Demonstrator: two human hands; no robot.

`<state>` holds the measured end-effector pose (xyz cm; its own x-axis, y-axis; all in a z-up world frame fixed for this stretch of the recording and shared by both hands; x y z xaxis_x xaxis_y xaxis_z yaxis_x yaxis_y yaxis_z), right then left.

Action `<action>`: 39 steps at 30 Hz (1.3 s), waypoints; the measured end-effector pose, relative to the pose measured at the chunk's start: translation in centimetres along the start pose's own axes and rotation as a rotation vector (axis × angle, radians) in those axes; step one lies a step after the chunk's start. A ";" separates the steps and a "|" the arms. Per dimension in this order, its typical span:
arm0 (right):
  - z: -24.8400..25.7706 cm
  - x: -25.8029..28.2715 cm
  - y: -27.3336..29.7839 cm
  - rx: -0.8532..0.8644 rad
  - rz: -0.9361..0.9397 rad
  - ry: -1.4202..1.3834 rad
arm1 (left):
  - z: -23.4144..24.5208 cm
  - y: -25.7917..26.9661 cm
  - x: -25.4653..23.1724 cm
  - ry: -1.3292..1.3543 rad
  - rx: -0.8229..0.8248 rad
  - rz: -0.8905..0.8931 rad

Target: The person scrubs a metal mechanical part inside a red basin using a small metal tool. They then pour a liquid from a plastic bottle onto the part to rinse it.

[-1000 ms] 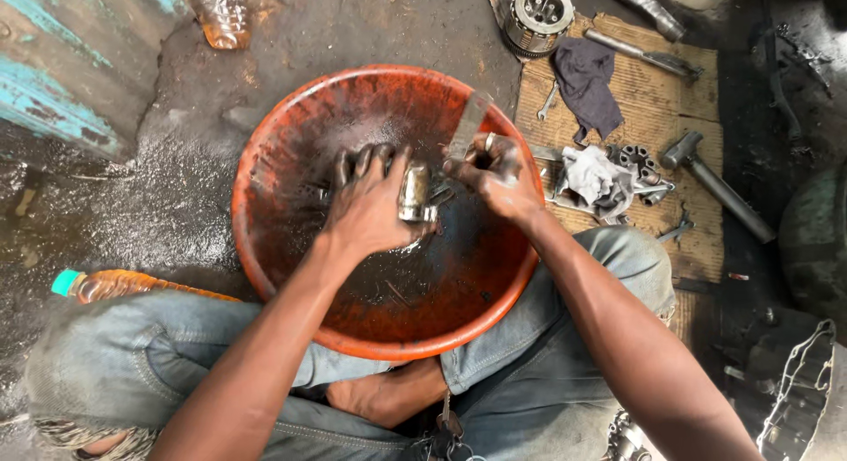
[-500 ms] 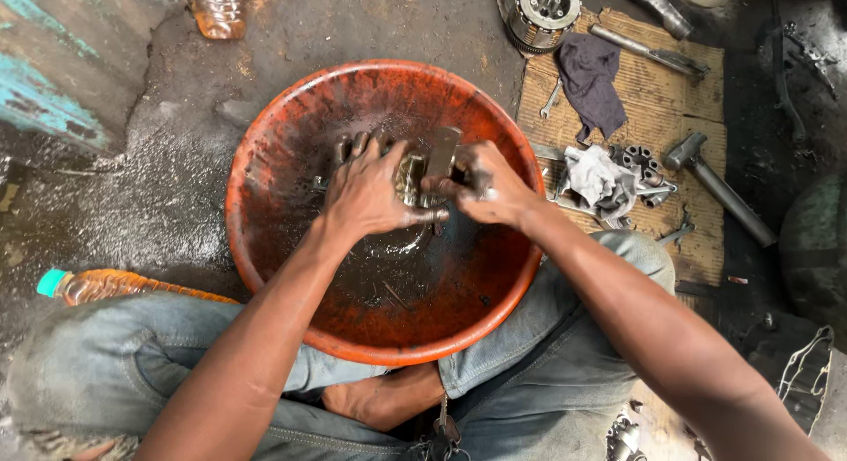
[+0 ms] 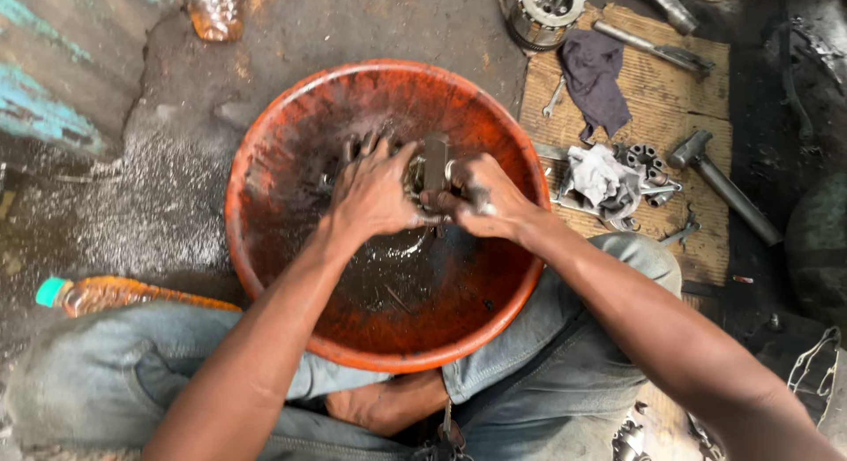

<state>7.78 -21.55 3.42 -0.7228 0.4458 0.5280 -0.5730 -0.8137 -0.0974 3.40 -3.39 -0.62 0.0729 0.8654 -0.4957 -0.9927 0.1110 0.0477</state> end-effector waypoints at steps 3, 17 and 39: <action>0.9 0.3 0.2 -0.240 -0.123 -0.321 | -0.2 0.2 0.5 0.009 0.064 0.063; 0.8 -0.4 0.2 -0.191 -0.143 0.310 | -0.7 -0.3 0.7 0.015 0.005 0.041; 1.2 -0.2 0.0 -0.231 -0.269 0.005 | -0.3 0.9 -0.4 0.157 0.044 0.132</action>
<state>8.40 -22.12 4.34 -0.5358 0.6348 0.5568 -0.8148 -0.5617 -0.1437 2.40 -3.78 -0.58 -0.0772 0.7873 -0.6117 -0.9872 0.0256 0.1575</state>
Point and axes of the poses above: each hand's wrist, its own y-axis away from the middle knuckle, its own z-axis out of the back of the hand, x = y × z, the point moved 3 cm from there along -y, towards the middle knuckle, and after that the axes turned 2 degrees about z, right-handed, at the moved point
